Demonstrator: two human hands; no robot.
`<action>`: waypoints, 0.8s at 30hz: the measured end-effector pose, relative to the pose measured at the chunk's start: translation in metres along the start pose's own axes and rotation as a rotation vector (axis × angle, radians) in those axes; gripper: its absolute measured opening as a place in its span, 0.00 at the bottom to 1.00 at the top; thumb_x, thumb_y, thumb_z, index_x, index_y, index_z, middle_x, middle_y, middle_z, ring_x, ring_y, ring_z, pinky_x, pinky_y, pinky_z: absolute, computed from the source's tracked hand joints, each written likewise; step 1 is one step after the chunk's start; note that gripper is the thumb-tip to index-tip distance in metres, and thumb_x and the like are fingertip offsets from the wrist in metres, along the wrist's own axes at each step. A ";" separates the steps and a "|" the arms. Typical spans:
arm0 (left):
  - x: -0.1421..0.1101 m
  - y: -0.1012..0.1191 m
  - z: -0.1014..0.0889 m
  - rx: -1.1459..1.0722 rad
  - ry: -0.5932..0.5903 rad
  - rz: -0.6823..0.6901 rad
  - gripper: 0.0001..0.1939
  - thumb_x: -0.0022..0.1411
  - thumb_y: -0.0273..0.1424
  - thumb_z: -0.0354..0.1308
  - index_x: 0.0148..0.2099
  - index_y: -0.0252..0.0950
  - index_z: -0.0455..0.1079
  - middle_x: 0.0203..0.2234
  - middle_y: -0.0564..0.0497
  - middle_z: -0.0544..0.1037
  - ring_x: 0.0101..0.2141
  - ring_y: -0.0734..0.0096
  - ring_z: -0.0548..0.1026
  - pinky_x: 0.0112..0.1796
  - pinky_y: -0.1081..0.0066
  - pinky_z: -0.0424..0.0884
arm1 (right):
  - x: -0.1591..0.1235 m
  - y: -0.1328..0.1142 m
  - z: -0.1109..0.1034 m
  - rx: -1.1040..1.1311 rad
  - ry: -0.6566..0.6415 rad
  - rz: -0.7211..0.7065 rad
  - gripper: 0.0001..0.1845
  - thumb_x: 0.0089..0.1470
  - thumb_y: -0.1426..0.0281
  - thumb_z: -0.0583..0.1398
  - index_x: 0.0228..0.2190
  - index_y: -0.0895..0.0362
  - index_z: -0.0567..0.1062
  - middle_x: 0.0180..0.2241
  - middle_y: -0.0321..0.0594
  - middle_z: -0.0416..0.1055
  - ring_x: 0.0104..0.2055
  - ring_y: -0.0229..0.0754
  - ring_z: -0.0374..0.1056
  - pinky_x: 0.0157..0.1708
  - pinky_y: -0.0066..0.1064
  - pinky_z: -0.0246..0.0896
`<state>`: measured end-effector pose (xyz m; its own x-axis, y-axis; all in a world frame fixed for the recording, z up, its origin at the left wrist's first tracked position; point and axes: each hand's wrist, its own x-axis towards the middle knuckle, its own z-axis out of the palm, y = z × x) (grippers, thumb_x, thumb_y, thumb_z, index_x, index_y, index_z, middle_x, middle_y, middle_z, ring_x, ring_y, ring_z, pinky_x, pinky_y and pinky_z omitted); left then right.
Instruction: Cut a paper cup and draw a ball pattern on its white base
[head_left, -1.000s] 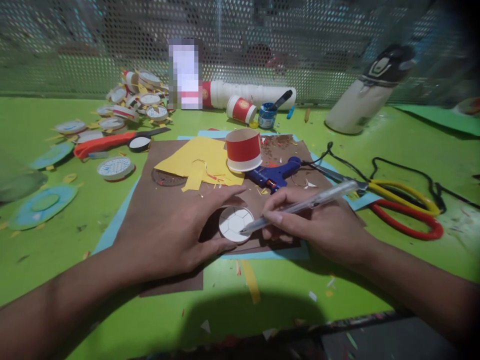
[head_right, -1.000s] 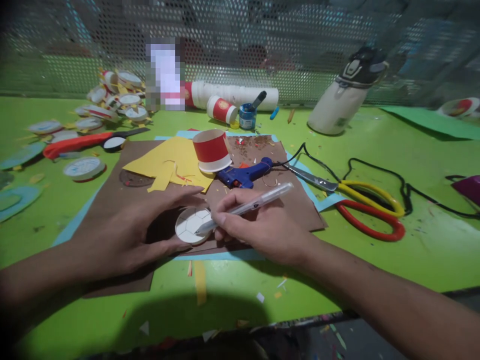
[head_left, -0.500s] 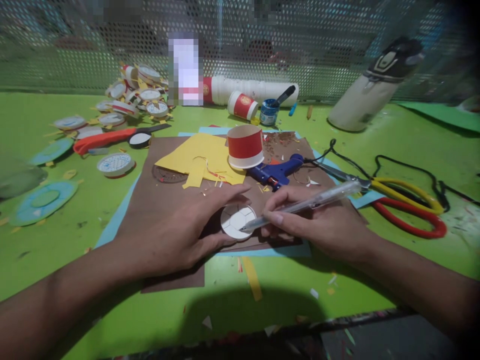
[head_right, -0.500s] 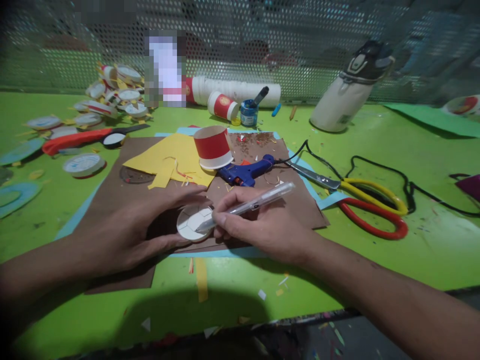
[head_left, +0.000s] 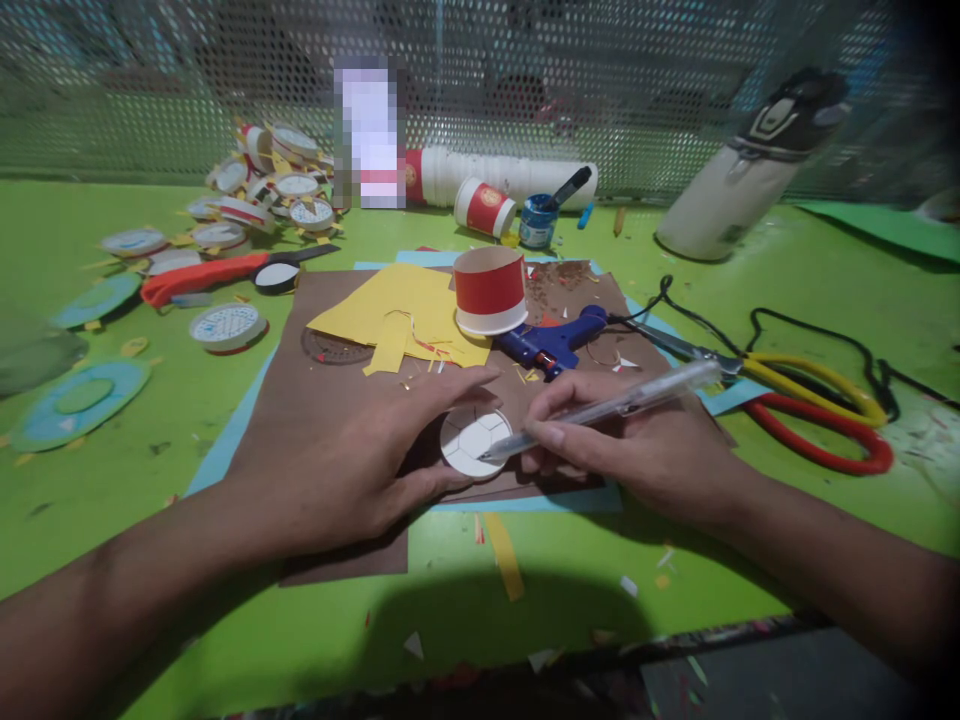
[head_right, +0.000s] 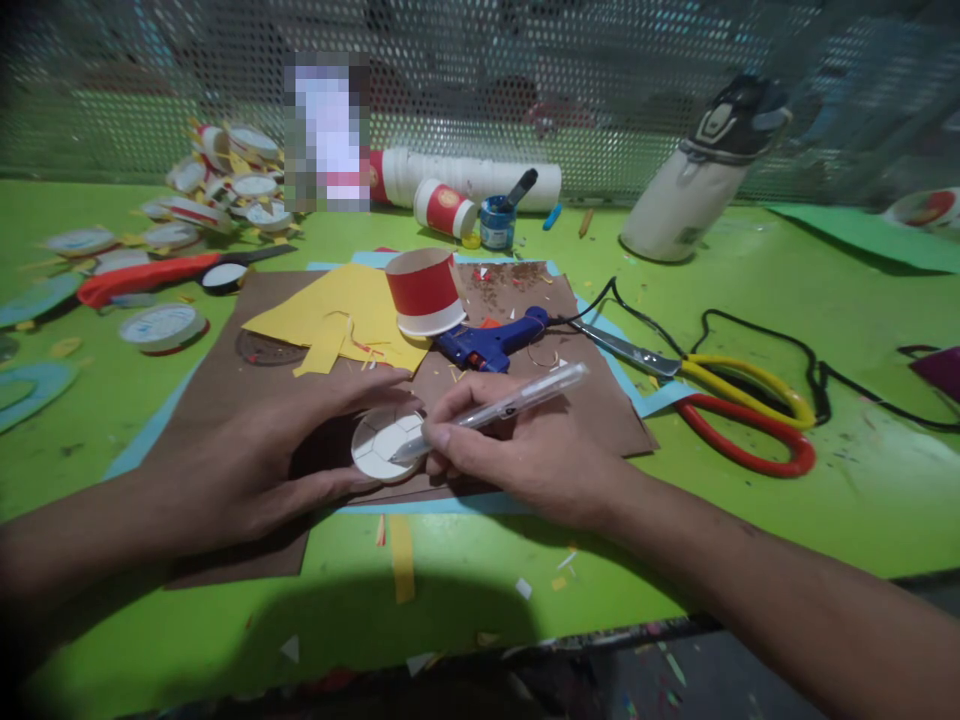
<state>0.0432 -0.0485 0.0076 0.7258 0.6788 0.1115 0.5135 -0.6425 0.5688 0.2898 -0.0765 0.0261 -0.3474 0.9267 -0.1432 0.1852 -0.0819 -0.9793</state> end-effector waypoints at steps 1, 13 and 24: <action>0.000 0.000 0.000 0.001 0.001 -0.002 0.29 0.68 0.43 0.54 0.67 0.46 0.53 0.60 0.45 0.73 0.55 0.51 0.74 0.49 0.54 0.75 | 0.000 0.000 0.000 0.001 0.001 0.001 0.07 0.56 0.67 0.65 0.30 0.57 0.74 0.26 0.37 0.79 0.27 0.36 0.74 0.27 0.26 0.69; -0.001 -0.002 0.001 0.049 0.001 -0.023 0.30 0.67 0.40 0.56 0.68 0.52 0.51 0.59 0.49 0.72 0.56 0.53 0.72 0.52 0.54 0.72 | 0.000 -0.002 0.002 -0.037 0.023 0.053 0.07 0.54 0.66 0.66 0.29 0.56 0.75 0.25 0.37 0.79 0.27 0.37 0.74 0.27 0.26 0.70; 0.002 -0.001 0.001 -0.059 -0.021 -0.045 0.29 0.66 0.40 0.58 0.66 0.48 0.53 0.61 0.49 0.71 0.57 0.56 0.72 0.50 0.59 0.73 | 0.002 0.002 0.002 -0.009 0.020 0.043 0.08 0.56 0.66 0.65 0.30 0.57 0.74 0.25 0.38 0.79 0.24 0.33 0.72 0.23 0.23 0.67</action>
<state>0.0443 -0.0462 0.0066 0.7124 0.6984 0.0684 0.5180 -0.5891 0.6202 0.2878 -0.0753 0.0236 -0.3202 0.9298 -0.1816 0.2081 -0.1180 -0.9710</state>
